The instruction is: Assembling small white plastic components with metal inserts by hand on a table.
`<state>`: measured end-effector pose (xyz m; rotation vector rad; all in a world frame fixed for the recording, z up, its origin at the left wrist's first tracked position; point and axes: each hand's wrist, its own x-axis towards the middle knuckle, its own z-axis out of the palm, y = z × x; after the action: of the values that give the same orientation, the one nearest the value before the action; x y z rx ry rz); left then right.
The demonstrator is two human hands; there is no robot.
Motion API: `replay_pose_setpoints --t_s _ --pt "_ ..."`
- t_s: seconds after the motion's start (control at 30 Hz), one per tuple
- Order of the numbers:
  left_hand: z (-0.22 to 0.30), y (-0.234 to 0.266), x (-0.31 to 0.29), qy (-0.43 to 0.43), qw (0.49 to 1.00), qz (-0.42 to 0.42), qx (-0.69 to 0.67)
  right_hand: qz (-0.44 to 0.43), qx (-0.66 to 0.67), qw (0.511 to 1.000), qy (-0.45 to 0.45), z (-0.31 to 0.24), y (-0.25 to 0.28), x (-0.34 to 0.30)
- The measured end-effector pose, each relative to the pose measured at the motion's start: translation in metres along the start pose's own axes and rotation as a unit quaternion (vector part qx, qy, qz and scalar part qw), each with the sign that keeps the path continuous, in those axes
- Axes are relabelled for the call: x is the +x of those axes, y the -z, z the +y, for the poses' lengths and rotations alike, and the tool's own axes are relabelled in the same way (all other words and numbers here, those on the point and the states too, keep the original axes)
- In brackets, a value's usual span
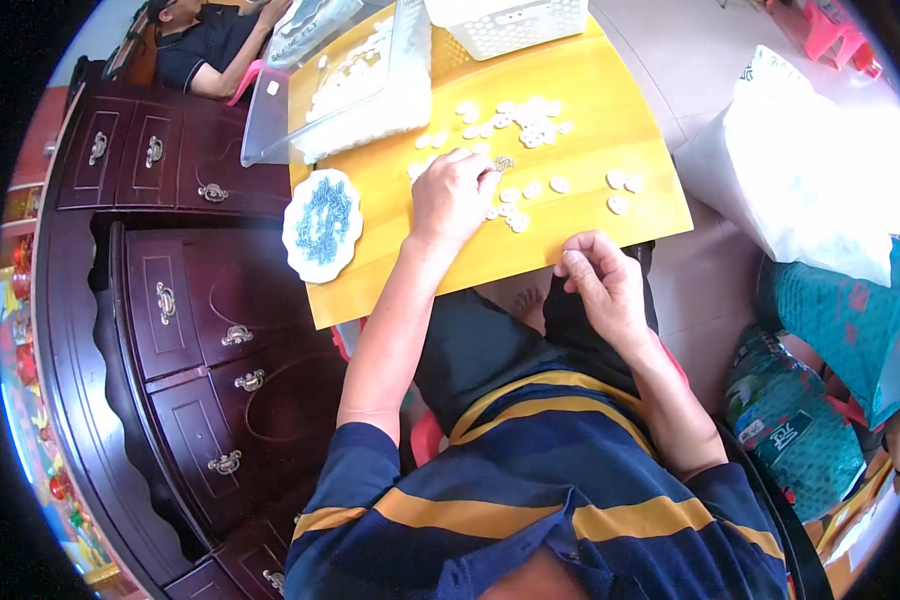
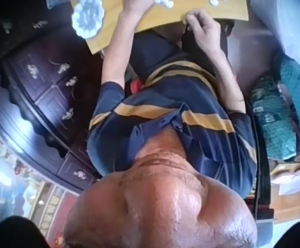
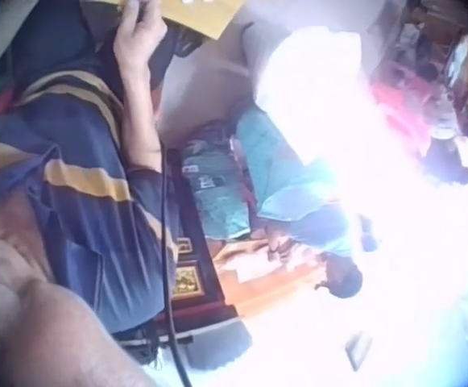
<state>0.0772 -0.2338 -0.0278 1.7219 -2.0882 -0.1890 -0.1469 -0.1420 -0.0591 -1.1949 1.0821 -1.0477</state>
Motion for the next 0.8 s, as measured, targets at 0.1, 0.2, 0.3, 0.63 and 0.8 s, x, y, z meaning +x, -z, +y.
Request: replay_pose_setpoints --t_s 0.1,0.2,0.3,0.63,0.8 --pt "0.003 -0.001 0.002 -0.014 1.0 0.007 0.018 -0.014 -0.004 1.0 0.014 0.0 -0.002 -0.001" --pt "0.005 -0.001 0.003 -0.013 0.999 0.004 0.033 -0.001 0.003 1.0 0.028 -0.001 -0.004 -0.002" --pt "-0.002 -0.005 0.001 -0.009 1.0 0.019 0.008 0.001 0.005 1.0 0.028 -0.002 -0.002 -0.002" --pt "-0.009 -0.002 -0.007 0.063 0.986 0.029 -0.15 0.0 -0.007 0.999 0.031 0.003 -0.004 -0.002" --pt "0.034 0.011 -0.028 0.135 0.903 -0.015 -0.408 -0.031 0.176 0.98 -0.092 0.002 -0.002 -0.001"
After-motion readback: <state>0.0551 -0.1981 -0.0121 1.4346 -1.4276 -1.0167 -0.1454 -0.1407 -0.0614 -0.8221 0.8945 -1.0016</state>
